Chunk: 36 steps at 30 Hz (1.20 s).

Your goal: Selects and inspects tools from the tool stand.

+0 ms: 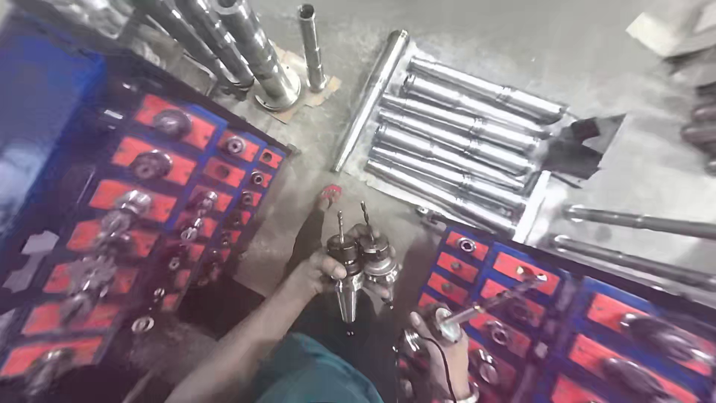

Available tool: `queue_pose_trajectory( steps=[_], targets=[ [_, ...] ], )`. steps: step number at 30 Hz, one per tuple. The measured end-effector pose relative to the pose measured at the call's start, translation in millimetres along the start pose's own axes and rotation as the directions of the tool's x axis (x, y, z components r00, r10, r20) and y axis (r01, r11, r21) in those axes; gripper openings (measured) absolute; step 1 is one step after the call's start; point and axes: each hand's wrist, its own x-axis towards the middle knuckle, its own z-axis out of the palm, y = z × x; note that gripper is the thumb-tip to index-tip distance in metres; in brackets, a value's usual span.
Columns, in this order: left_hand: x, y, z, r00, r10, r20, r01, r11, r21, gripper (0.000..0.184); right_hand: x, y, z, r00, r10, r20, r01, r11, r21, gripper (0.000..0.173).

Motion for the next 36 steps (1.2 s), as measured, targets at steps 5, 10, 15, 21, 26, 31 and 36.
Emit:
queue_pose_trajectory(
  steps=[5, 10, 15, 21, 26, 31, 36],
  targets=[
    [-82, -39, 43, 0.985, 0.108, 0.134, -0.100, 0.993, -0.067, 0.025, -48, -27, -58, 0.977, -0.195, 0.088, 0.192, 0.980, 0.050, 0.046],
    [-131, -59, 79, 0.957, 0.212, -0.199, -0.225, 0.973, -0.047, 0.014, -78, -84, -87, 0.898, -0.404, 0.174, 0.416, 0.909, -0.036, 0.039],
    [-133, -34, 72, 0.909, 0.342, -0.240, -0.339, 0.939, 0.056, 0.010, -101, -144, -73, 0.786, -0.523, 0.330, 0.510, 0.850, 0.133, 0.041],
    [-100, 23, 64, 0.836, 0.453, -0.311, -0.458, 0.887, 0.061, 0.011, -134, -195, 18, 0.515, -0.577, 0.634, 0.506, 0.802, 0.319, 0.052],
    [-78, 59, 57, 0.831, 0.479, -0.284, -0.498, 0.867, 0.007, 0.007, -128, -220, 84, 0.385, -0.564, 0.730, 0.595, 0.757, 0.271, 0.048],
    [-78, 93, 39, 0.847, 0.494, -0.194, -0.514, 0.855, -0.064, 0.019, -68, -248, 80, 0.580, -0.533, 0.617, 0.604, 0.789, 0.114, 0.045],
    [-85, 127, 33, 0.851, 0.472, -0.232, -0.501, 0.861, -0.085, 0.020, 3, -241, 38, 0.847, -0.475, 0.238, 0.525, 0.818, -0.235, 0.062]
  ],
)
